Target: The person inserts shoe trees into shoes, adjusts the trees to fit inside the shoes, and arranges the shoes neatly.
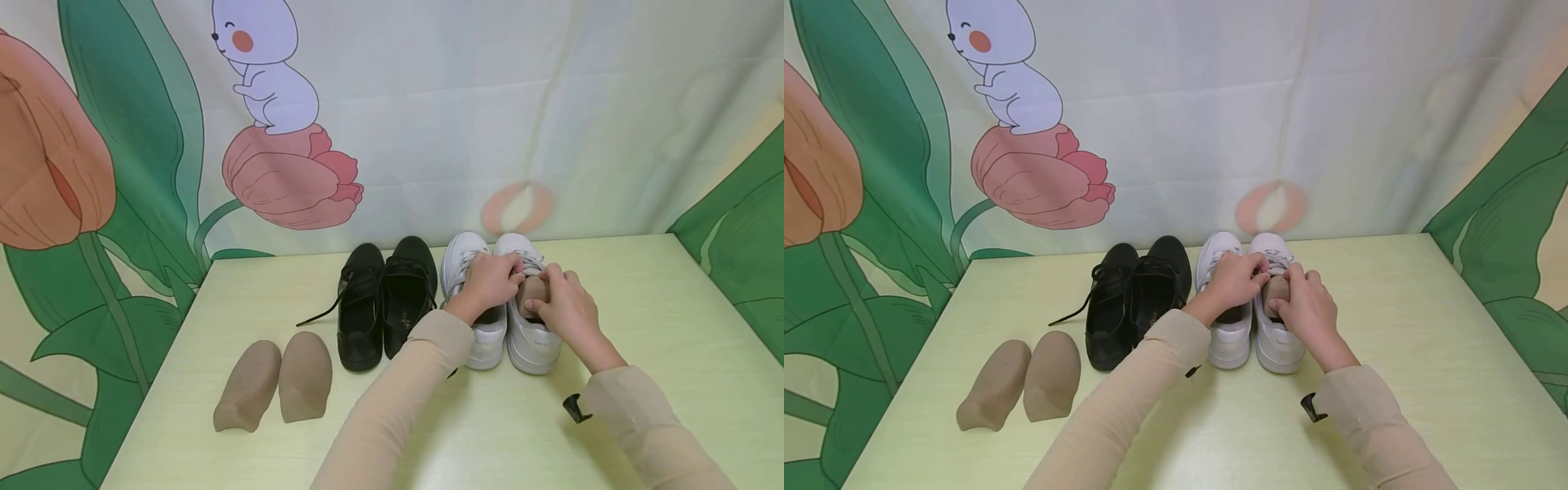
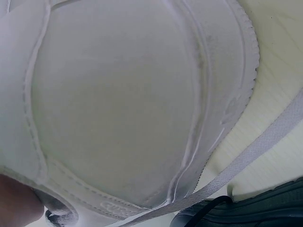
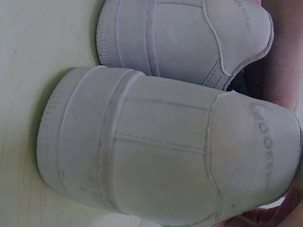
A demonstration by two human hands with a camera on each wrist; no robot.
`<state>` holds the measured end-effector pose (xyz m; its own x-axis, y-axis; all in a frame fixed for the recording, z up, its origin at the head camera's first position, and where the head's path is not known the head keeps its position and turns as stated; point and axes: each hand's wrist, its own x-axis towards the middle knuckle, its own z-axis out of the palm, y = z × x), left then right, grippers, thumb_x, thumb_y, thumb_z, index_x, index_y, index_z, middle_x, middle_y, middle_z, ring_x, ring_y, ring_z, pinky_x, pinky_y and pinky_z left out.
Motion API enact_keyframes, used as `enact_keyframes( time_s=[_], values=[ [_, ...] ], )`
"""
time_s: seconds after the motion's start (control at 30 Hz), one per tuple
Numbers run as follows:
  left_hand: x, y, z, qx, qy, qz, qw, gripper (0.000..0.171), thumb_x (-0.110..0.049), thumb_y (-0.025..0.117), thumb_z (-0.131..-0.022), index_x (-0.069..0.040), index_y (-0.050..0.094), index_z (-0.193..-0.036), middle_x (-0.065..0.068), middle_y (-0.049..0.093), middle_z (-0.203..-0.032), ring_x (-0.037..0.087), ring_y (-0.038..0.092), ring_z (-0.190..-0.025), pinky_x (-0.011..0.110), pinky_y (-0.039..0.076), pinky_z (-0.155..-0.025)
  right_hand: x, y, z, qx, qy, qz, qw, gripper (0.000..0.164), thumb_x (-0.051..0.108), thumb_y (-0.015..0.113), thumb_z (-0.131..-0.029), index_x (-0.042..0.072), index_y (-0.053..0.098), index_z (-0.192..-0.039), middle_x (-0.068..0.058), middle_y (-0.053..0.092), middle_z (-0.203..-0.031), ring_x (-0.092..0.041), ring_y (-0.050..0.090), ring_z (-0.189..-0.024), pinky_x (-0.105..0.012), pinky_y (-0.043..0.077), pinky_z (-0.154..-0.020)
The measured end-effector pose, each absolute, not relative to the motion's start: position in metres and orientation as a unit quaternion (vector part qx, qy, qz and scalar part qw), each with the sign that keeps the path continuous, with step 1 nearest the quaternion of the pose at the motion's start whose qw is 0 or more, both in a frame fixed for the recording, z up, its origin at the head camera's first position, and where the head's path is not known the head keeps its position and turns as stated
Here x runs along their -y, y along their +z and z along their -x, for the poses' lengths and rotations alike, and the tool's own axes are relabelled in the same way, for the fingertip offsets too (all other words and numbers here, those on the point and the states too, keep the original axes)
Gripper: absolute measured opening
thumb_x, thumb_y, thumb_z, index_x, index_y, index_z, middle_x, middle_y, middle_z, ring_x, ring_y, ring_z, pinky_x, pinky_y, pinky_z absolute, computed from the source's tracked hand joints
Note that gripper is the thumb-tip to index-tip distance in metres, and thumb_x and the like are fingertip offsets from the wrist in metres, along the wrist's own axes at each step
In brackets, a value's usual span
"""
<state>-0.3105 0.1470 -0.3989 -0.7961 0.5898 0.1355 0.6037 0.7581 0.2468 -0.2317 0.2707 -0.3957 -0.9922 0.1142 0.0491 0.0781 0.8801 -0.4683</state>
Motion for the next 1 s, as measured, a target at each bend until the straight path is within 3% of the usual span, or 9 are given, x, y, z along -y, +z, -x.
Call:
enact_keyframes(
  time_s=[1.0],
  values=[
    [-0.1456, -0.3974, 0.3089, 0.937, -0.137, 0.320, 0.032, 0.014, -0.032, 0.050, -0.090, -0.021, 0.057, -0.085, -0.009, 0.061, -0.069, 0.012, 0.059, -0.075, 0.028, 0.038, -0.084, -0.2678, -0.3950, 0.2375, 0.973, 0.213, 0.084, 0.025, 0.044, 0.025, 0.068, -0.077, 0.003, 0.043, -0.107, -0.022, 0.048, -0.101, -0.046, 0.052, -0.086, -0.043, 0.038, -0.057]
  ],
)
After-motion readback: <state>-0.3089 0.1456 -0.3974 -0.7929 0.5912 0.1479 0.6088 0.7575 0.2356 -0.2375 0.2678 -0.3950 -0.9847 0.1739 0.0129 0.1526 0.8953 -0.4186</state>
